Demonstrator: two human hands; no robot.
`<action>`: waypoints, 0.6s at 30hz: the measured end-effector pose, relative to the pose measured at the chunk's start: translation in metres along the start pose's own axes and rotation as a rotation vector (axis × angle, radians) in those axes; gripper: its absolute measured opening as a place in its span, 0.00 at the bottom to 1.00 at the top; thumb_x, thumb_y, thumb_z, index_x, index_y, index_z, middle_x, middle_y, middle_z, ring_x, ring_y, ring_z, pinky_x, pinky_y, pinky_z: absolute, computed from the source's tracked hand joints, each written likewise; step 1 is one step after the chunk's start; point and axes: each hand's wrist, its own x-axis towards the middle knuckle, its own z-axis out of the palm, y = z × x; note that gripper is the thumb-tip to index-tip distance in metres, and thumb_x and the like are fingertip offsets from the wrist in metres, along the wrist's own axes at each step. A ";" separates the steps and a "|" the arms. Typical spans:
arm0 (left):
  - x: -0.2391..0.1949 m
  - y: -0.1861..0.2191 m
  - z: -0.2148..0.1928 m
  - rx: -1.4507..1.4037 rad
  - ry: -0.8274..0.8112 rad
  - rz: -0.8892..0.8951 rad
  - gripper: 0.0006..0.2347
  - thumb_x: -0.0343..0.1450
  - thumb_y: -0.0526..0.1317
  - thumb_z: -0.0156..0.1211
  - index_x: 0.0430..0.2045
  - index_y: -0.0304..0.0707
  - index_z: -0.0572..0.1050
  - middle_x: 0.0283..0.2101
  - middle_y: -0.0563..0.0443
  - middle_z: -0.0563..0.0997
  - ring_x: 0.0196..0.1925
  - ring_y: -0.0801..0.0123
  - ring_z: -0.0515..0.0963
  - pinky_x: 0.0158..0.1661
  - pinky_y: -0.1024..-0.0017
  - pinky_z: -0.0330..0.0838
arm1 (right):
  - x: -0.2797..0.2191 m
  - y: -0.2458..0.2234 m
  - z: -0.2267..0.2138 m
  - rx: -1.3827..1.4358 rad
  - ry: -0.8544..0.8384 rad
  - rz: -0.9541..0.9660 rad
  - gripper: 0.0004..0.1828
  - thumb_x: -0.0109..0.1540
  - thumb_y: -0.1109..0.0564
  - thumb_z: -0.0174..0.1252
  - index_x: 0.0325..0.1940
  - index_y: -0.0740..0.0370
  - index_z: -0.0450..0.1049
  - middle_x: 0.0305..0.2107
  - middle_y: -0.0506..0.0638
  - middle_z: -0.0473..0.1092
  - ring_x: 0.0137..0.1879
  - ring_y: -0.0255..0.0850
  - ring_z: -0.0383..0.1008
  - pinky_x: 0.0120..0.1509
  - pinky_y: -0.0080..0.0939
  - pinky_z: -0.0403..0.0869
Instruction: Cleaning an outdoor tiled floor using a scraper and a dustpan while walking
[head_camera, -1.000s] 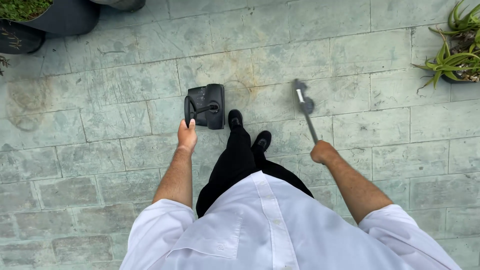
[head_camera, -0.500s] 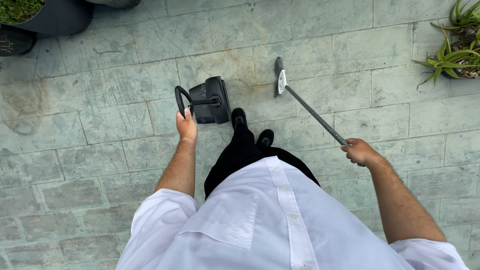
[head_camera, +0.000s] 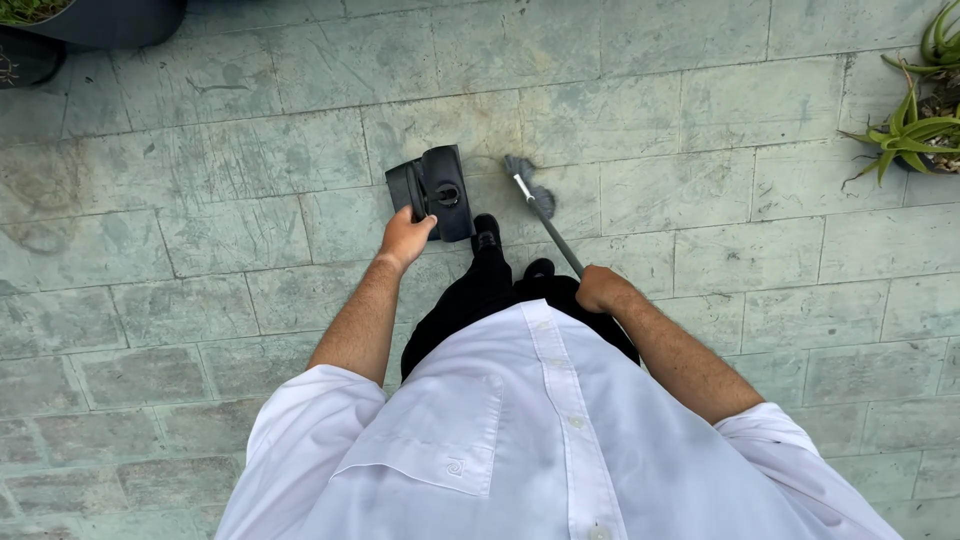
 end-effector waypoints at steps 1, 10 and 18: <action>0.005 -0.001 -0.001 -0.001 -0.001 0.012 0.24 0.71 0.56 0.62 0.58 0.46 0.73 0.57 0.46 0.79 0.64 0.55 0.75 0.61 0.56 0.71 | -0.003 -0.002 -0.007 0.002 0.012 0.004 0.28 0.59 0.58 0.53 0.61 0.77 0.74 0.45 0.74 0.76 0.55 0.66 0.78 0.52 0.63 0.79; 0.004 0.002 -0.028 0.142 0.045 -0.082 0.17 0.71 0.51 0.52 0.46 0.42 0.79 0.45 0.45 0.83 0.55 0.54 0.81 0.52 0.59 0.77 | -0.088 0.017 -0.065 0.508 -0.011 0.051 0.29 0.66 0.60 0.54 0.71 0.74 0.65 0.27 0.60 0.69 0.27 0.41 0.67 0.28 0.38 0.67; 0.039 -0.018 -0.028 -0.029 0.197 -0.134 0.10 0.70 0.46 0.53 0.38 0.52 0.81 0.43 0.48 0.84 0.54 0.54 0.81 0.49 0.63 0.76 | -0.016 0.149 -0.031 0.962 0.080 0.126 0.28 0.66 0.57 0.54 0.70 0.69 0.65 0.18 0.51 0.60 0.19 0.37 0.57 0.20 0.36 0.53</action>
